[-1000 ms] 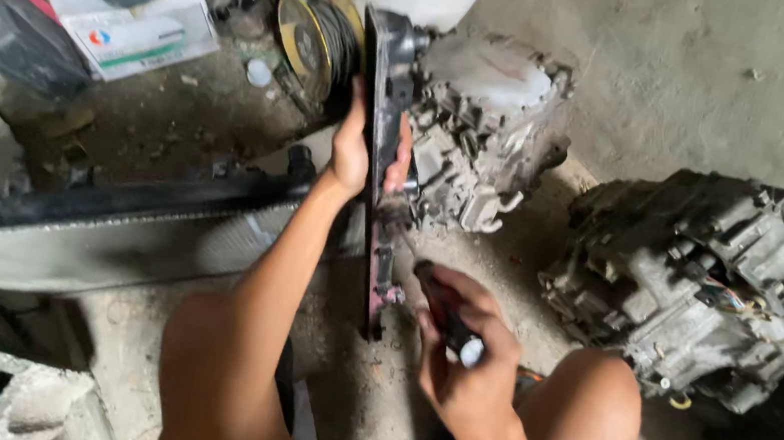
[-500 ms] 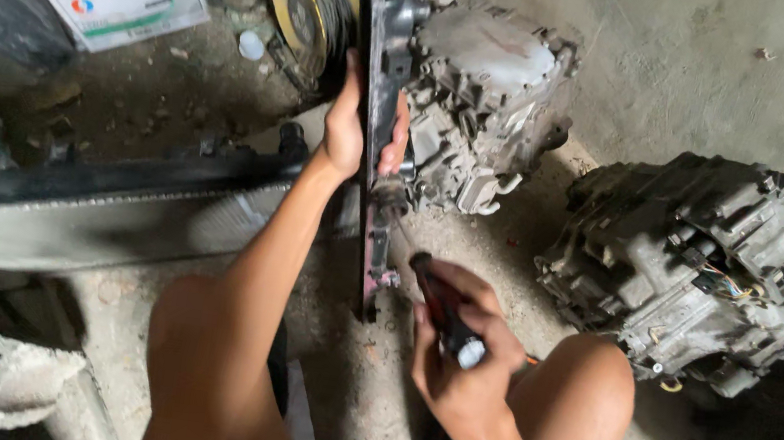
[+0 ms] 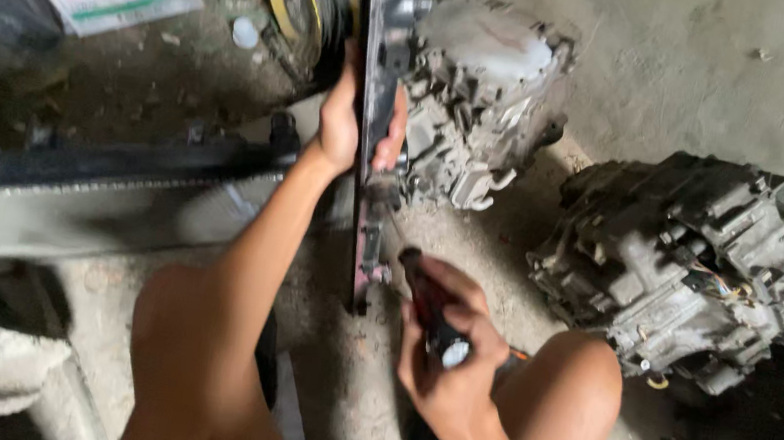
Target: The person sits on the floor and uses a screwdriver to scrape and pry at the edge of a long, rectangular metal part. They repeatedly work along the seam, occasionally repositioning the part and adjusting their grip.
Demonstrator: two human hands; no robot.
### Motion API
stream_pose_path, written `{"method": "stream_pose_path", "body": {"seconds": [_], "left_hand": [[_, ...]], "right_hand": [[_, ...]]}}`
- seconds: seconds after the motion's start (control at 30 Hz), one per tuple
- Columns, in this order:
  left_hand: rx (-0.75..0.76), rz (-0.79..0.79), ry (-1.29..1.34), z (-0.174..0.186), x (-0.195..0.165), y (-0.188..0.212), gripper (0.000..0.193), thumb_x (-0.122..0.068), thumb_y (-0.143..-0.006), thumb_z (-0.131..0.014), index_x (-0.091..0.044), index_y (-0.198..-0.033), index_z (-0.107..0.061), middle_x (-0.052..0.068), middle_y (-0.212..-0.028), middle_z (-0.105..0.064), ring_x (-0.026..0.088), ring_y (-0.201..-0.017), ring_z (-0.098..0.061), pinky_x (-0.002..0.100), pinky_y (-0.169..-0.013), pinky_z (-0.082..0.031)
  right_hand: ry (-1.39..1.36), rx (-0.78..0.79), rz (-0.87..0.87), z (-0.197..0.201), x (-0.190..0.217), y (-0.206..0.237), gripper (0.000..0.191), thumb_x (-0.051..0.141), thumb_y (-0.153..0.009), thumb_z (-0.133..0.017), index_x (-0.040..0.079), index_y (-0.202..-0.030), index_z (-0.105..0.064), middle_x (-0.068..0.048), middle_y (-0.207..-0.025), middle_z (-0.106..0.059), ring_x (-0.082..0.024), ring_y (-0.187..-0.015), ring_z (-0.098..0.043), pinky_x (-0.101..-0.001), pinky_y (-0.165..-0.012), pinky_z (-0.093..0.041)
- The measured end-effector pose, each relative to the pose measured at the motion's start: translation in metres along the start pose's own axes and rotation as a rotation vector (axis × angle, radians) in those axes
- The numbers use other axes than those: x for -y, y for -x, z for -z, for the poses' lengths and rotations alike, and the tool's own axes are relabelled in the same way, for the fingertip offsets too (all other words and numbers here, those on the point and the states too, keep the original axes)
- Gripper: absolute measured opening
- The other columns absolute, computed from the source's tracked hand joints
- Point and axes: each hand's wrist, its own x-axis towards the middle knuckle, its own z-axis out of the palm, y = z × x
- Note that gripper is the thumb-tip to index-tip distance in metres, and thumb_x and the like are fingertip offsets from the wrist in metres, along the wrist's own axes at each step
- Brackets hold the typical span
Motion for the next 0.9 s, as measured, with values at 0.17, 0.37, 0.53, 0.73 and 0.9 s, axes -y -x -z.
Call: {"method": "stream_pose_path", "body": {"seconds": [0.17,0.37,0.53,0.73,0.9], "left_hand": [[0.005,-0.063,-0.059,0.004,-0.004,0.004,0.091,-0.083,-0.097,-0.017,-0.002,-0.071,-0.052,0.012,-0.053,-0.047,0.025,-0.039,-0.045,0.038,-0.042,-0.042],[-0.009,-0.054,-0.073,-0.002,0.001,0.006,0.092,-0.083,-0.096,-0.017,-0.001,-0.072,-0.053,0.012,-0.053,-0.048,0.025,-0.039,-0.046,0.036,-0.042,-0.043],[-0.033,-0.04,-0.043,0.0,0.002,0.004,0.091,-0.082,-0.096,-0.018,-0.001,-0.074,-0.053,0.012,-0.054,-0.048,0.025,-0.041,-0.047,0.037,-0.045,-0.044],[-0.013,-0.046,-0.003,0.002,0.002,0.005,0.091,-0.082,-0.096,-0.017,-0.002,-0.074,-0.054,0.013,-0.055,-0.049,0.026,-0.04,-0.046,0.036,-0.044,-0.044],[0.02,-0.077,-0.069,-0.006,0.001,0.007,0.091,-0.083,-0.097,-0.017,-0.002,-0.071,-0.052,0.013,-0.054,-0.048,0.025,-0.039,-0.046,0.036,-0.042,-0.043]], "right_hand": [[0.023,-0.027,0.064,-0.001,0.006,-0.002,0.053,-0.013,-0.093,-0.065,0.009,-0.122,-0.026,-0.029,-0.129,-0.059,-0.04,-0.121,-0.068,-0.0428,-0.1,-0.061],[0.13,0.076,0.001,0.001,0.001,-0.001,0.057,-0.012,-0.086,-0.072,0.009,-0.118,-0.03,-0.031,-0.126,-0.062,-0.044,-0.119,-0.066,-0.0478,-0.098,-0.056],[0.089,0.055,0.03,0.006,0.005,0.001,0.055,-0.013,-0.09,-0.069,0.009,-0.118,-0.027,-0.032,-0.128,-0.06,-0.042,-0.12,-0.067,-0.0445,-0.099,-0.058],[0.06,0.036,0.043,0.002,0.006,-0.004,0.055,-0.012,-0.09,-0.07,0.009,-0.119,-0.027,-0.032,-0.129,-0.059,-0.043,-0.119,-0.066,-0.0434,-0.095,-0.058],[0.067,0.001,0.0,0.002,0.004,0.007,0.056,-0.011,-0.087,-0.072,0.009,-0.118,-0.03,-0.03,-0.126,-0.059,-0.043,-0.116,-0.068,-0.0449,-0.093,-0.06]]}}
